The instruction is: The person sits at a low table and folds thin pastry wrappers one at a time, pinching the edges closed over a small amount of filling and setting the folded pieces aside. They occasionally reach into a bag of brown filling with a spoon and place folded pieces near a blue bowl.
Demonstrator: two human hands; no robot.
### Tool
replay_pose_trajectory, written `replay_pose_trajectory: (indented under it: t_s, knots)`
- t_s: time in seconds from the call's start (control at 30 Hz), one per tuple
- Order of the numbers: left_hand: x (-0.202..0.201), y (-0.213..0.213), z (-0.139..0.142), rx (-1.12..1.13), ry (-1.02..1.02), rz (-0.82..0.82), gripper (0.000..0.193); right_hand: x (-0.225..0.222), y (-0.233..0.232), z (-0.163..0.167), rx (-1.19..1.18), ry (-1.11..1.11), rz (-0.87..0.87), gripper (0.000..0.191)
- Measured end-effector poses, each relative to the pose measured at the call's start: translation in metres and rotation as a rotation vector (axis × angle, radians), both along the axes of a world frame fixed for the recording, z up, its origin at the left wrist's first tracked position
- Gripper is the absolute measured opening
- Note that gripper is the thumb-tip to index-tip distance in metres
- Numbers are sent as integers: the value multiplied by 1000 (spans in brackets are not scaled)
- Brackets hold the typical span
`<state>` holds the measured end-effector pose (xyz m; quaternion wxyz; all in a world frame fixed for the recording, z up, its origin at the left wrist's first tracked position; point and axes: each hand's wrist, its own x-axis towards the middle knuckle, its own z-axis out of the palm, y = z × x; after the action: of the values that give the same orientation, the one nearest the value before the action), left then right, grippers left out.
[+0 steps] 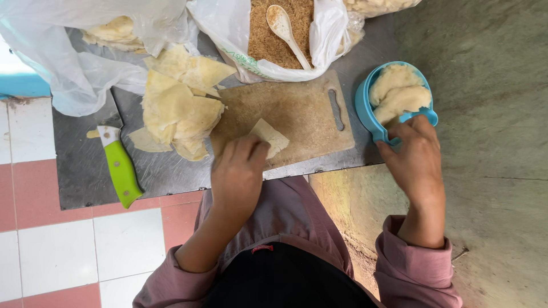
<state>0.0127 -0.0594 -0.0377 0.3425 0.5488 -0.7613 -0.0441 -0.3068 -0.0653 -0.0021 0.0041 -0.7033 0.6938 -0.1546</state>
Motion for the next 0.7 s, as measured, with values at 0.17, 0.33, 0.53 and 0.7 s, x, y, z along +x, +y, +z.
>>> replay_pose_trajectory:
  t_s: [0.17,0.33,0.53,0.7]
  knots:
    - [5,9,-7,-122,-56,-75,24,-8,3,-2,12,40,37,28]
    - [11,15,-11,-141,-81,-105,31,-5,-2,-3,63,34,51,23]
    - [11,18,-13,-159,-145,-72,35,34,9,22,-159,-23,-11,34]
    - [15,19,-12,-155,-80,-116,38,101,-5,14,-93,-78,389,29]
